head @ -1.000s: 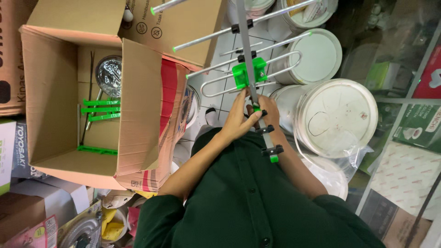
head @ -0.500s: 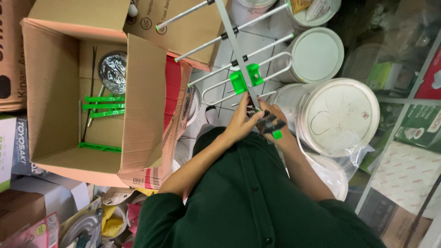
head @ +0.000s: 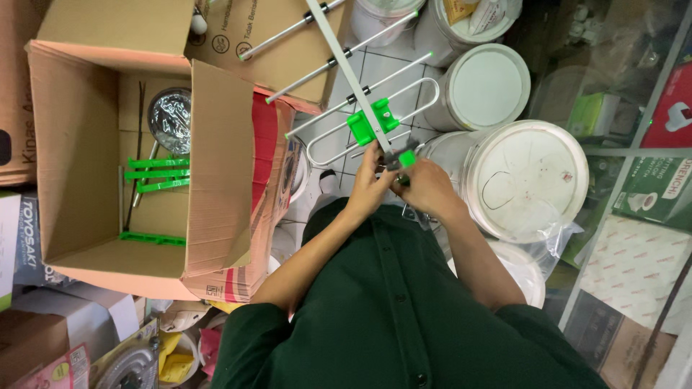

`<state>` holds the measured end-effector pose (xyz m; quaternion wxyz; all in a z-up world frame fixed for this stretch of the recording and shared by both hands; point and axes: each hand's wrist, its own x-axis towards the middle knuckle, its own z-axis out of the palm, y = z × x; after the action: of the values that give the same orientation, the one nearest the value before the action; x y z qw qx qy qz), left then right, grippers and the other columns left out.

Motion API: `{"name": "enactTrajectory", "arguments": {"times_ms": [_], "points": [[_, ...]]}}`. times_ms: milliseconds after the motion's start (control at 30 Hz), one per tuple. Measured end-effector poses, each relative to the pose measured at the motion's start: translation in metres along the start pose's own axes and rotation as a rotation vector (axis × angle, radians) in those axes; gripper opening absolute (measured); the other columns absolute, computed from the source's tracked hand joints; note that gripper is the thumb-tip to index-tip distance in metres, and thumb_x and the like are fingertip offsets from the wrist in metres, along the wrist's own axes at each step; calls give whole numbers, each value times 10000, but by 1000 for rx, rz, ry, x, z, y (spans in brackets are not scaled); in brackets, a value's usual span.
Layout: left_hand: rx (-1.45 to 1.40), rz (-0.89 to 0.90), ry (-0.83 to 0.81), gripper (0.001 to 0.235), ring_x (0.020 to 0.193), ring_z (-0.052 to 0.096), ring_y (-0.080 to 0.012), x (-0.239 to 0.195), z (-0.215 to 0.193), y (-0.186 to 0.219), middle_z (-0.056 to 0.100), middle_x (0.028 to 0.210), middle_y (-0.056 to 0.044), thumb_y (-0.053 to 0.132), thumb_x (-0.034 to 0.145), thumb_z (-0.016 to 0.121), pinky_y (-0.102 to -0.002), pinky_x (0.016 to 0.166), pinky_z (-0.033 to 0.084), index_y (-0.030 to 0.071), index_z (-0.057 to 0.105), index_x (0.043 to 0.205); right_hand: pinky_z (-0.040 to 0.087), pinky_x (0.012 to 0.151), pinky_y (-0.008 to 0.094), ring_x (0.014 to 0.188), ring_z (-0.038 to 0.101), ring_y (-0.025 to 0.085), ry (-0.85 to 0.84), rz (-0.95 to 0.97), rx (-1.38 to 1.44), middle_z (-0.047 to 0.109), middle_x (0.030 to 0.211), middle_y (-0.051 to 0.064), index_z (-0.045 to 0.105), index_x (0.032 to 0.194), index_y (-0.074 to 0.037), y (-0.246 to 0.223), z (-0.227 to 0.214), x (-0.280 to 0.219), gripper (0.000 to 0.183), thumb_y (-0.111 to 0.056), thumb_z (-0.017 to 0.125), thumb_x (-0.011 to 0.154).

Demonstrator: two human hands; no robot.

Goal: The person assembles a digital television antenna by sliding metal elements onto the central boom and securing components with a screwdriver.

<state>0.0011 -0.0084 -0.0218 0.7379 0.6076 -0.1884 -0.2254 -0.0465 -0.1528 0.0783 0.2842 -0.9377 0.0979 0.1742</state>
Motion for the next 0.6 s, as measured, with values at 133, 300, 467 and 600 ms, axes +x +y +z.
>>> {"name": "enactTrajectory", "arguments": {"times_ms": [133,300,467,600], "points": [[-195,-35,43,647,1281,583,-189,2,-1,0,553,1438,-126,-5,973,576,-344,1057,514,-1,298,1557,534,767,492,869,702,389,-60,24,141,733,896,185,705,1079,-75,-8,-14,-1,408,-414,743,856],[-288,-32,139,514,1210,618,-190,8,-6,2,593,1370,-144,81,1061,534,-323,1034,513,-10,374,1541,555,693,376,790,729,214,-39,-136,528,742,931,115,551,1345,-49,3,-14,5,575,-326,746,880],[-114,-56,270,576,1195,585,-208,7,-18,28,612,1322,-160,374,1130,406,-341,1062,470,37,346,1592,476,717,275,797,481,88,-127,-170,868,646,1113,62,456,1487,-79,14,15,12,647,-202,754,926],[-85,-20,266,660,1339,556,-234,3,-26,51,565,1455,-141,537,1138,285,-379,1143,444,34,414,1544,479,873,231,961,491,60,-128,-232,1095,577,1217,48,400,1557,-97,11,35,12,682,-122,717,953]]}}
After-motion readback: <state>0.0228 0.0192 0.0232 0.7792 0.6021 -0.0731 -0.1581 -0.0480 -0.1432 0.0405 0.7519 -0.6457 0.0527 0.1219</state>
